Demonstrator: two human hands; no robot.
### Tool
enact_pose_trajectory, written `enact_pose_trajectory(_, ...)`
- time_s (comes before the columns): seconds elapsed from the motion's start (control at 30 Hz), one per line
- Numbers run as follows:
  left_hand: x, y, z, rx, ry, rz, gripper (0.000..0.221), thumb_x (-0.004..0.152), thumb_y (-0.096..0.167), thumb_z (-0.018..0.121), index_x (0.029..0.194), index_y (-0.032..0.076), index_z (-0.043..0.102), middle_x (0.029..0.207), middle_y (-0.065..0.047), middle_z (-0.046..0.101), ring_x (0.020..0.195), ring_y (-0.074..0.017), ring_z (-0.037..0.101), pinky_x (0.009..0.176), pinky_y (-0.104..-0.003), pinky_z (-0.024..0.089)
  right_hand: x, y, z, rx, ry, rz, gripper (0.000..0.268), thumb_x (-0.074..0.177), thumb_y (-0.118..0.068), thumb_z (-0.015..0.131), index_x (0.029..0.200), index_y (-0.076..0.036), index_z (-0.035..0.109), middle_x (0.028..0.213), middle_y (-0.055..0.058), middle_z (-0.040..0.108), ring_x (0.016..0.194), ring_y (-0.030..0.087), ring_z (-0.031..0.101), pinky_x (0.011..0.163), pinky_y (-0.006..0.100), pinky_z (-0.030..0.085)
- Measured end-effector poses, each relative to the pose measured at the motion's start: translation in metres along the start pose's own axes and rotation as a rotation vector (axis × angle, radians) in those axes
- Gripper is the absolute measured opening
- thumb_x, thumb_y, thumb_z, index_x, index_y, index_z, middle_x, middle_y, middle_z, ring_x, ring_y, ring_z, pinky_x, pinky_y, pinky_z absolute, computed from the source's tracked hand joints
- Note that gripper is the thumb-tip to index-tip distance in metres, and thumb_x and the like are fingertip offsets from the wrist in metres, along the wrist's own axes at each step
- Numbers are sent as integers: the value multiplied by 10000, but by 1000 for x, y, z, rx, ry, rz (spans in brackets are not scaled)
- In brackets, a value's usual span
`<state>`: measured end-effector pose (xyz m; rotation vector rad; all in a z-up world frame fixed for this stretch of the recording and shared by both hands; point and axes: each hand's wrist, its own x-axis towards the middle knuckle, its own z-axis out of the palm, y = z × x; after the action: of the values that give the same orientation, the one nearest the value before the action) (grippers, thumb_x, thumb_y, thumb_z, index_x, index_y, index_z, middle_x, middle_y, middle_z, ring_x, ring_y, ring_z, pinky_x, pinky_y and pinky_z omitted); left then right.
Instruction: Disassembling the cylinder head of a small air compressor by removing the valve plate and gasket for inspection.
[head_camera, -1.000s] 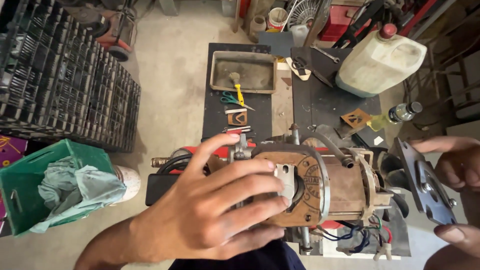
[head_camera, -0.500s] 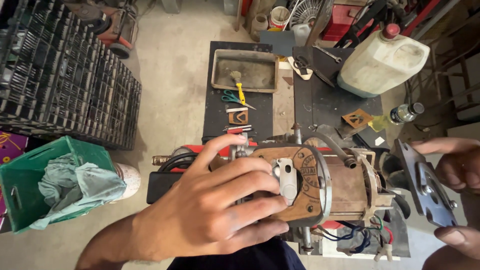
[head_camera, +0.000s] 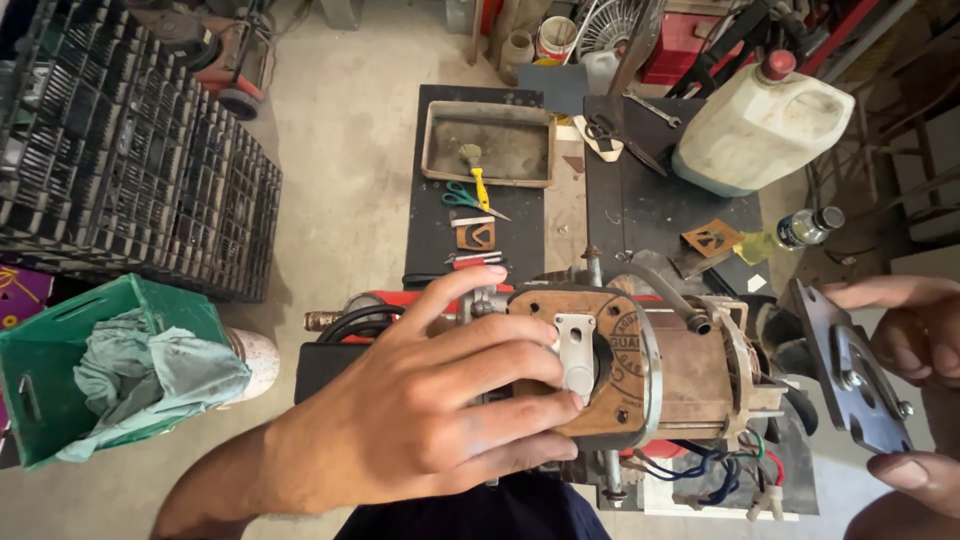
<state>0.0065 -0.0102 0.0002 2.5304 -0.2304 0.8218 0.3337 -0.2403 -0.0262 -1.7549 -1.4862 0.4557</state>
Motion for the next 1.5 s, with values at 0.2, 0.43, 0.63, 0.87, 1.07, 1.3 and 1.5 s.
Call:
enact_pose_trajectory(0.2, 0, 0, -2, -15, 8, 10, 148, 1024, 186, 708, 1023, 45, 752, 1057, -87, 640, 1083, -252, 648, 1073, -620, 395, -6, 6, 6, 100, 61, 1, 564, 531, -324, 633, 933, -183, 264, 1425, 221, 572, 715, 111, 270, 715, 268, 293)
enact_pose_trajectory(0.43, -1, -1, -2, 2, -5, 2, 153, 1032, 204, 685, 1035, 63, 744, 1113, -97, 643, 1110, -279, 653, 1056, -605, 388, -3, 3, 5, 61, 52, -4, 553, 542, -363, 623, 915, -183, 257, 1417, 200, 579, 720, 107, 275, 726, 264, 291)
enact_pose_trajectory(0.63, 5, -10, -2, 49, -54, -50, 476, 1057, 438, 403, 1240, 64, 635, 1236, -102, 696, 1199, -259, 660, 1161, -661, 352, -3, 1, 0, 65, 18, 21, 591, 521, -297, 663, 943, -184, 265, 1430, 216, 587, 713, 126, 310, 720, 278, 322)
enact_pose_trajectory(0.87, 16, -29, -8, 50, -305, -69, 502, 1021, 453, 511, 1398, 133, 595, 1494, -56, 580, 1438, -247, 479, 1149, -710, 219, -11, 12, 3, 123, 5, -49, 616, 535, -303, 687, 1008, -204, 304, 1396, 183, 581, 706, 89, 338, 730, 259, 353)
enact_pose_trajectory(1.07, 11, -8, -17, -12, -129, -145, 529, 1052, 438, 395, 1400, 67, 542, 1471, -134, 610, 1387, -267, 585, 1219, -658, 295, -15, -17, 14, 108, 42, -164, 657, 542, -306, 788, 1027, -175, 366, 833, 4, 407, 928, 174, 572, 1118, 379, 559)
enact_pose_trajectory(1.3, -10, 68, 4, -956, 137, -497, 788, 1060, 623, 454, 1513, 17, 233, 1572, -223, 454, 1445, -367, 549, 1190, -537, 520, -23, -108, 54, -176, 225, -258, 704, 463, -358, 962, 862, -153, 419, 1251, 192, 721, 960, 141, 667, 847, 282, 408)
enact_pose_trajectory(1.5, -14, 98, 48, -1424, 131, -833, 807, 932, 689, 406, 1457, 80, 472, 1507, -132, 539, 1384, -221, 522, 1166, -366, 369, -32, -165, 79, -313, 54, -349, 441, 657, -424, 866, 725, -168, 514, 1150, 85, 788, 827, 136, 732, 679, 281, 522)
